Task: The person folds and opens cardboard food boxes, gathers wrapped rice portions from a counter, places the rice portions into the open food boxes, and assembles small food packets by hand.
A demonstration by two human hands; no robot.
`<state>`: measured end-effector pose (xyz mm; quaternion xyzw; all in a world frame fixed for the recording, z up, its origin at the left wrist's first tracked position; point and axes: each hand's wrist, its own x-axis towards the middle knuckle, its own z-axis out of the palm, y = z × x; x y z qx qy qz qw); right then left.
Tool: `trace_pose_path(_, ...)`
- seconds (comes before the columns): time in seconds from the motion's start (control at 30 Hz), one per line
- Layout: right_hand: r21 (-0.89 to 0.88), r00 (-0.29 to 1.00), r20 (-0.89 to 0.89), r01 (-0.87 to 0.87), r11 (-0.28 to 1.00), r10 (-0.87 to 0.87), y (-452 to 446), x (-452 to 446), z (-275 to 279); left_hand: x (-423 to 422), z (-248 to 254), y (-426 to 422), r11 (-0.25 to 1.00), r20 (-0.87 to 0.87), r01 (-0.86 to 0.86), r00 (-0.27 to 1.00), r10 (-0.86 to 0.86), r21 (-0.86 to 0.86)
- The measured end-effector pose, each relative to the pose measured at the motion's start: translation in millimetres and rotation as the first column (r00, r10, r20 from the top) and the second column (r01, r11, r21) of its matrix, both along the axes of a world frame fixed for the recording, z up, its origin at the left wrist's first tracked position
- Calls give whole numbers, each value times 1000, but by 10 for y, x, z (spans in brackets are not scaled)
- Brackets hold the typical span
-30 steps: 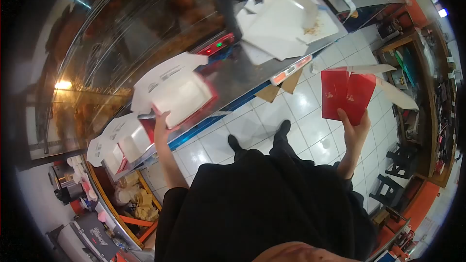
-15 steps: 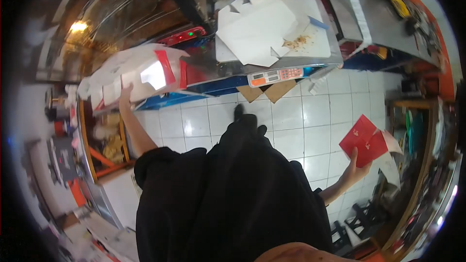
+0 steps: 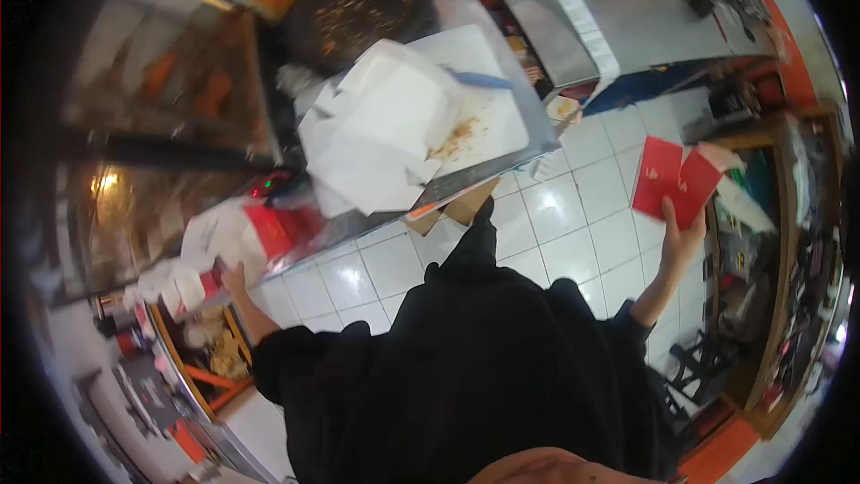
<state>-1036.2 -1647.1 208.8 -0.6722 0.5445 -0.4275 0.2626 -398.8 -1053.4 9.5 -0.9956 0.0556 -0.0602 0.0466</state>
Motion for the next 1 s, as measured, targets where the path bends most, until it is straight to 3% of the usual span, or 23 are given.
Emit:
trace_pose_path(0.13,-107,982,-182,37,994,-56,-831,2,135,-461,110,-62,988,-10,-154,988,154,-2)
trace_pose_path(0.27,-173,967,-246,23,985,-66,-1489,12,42,-1038,266,-74,975,20,-220,975,221,-29)
trace_pose_path(0.37,-226,937,-334,29,974,-106,-1923,-12,-17,-1646,624,-237,944,75,-319,943,325,-83)
trace_pose_path(0.47,-208,935,-337,43,977,-113,-2471,-39,-63,-2698,1798,-1660,838,61,-514,845,531,-184)
trace_pose_path(0.53,-203,926,-362,39,978,-112,-2907,-4,-131,-3174,2262,-2459,785,33,-573,802,596,-237)
trace_pose_path(0.57,-206,913,-389,42,978,-121,-3165,19,-155,-3245,2101,-2617,775,37,-582,793,608,-247)
trace_pose_path(0.63,-298,853,-509,-51,953,-114,-3734,101,-282,-3432,2006,-3623,838,-30,-349,928,372,-419)
trace_pose_path(0.7,-423,849,-516,-133,896,-117,-4424,216,-501,-3557,1820,-5005,782,-105,-95,994,38,-617)
trace_pose_path(0.8,-276,863,-503,-225,935,59,-5490,527,-648,-3640,1631,-7201,600,-154,109,916,-370,-793)
trace_pose_path(0.9,-186,804,-552,-376,908,220,-6156,924,-714,-3691,1428,-8910,559,-115,218,859,-499,-800)
trace_pose_path(0.97,-73,719,-618,-454,888,317,-6574,1175,-893,-3563,864,-9701,592,-42,402,803,-594,-699)
trace_pose_path(1.0,-95,716,-602,-504,858,354,-6736,1235,-993,-3522,632,-10016,630,-146,299,819,-555,-717)
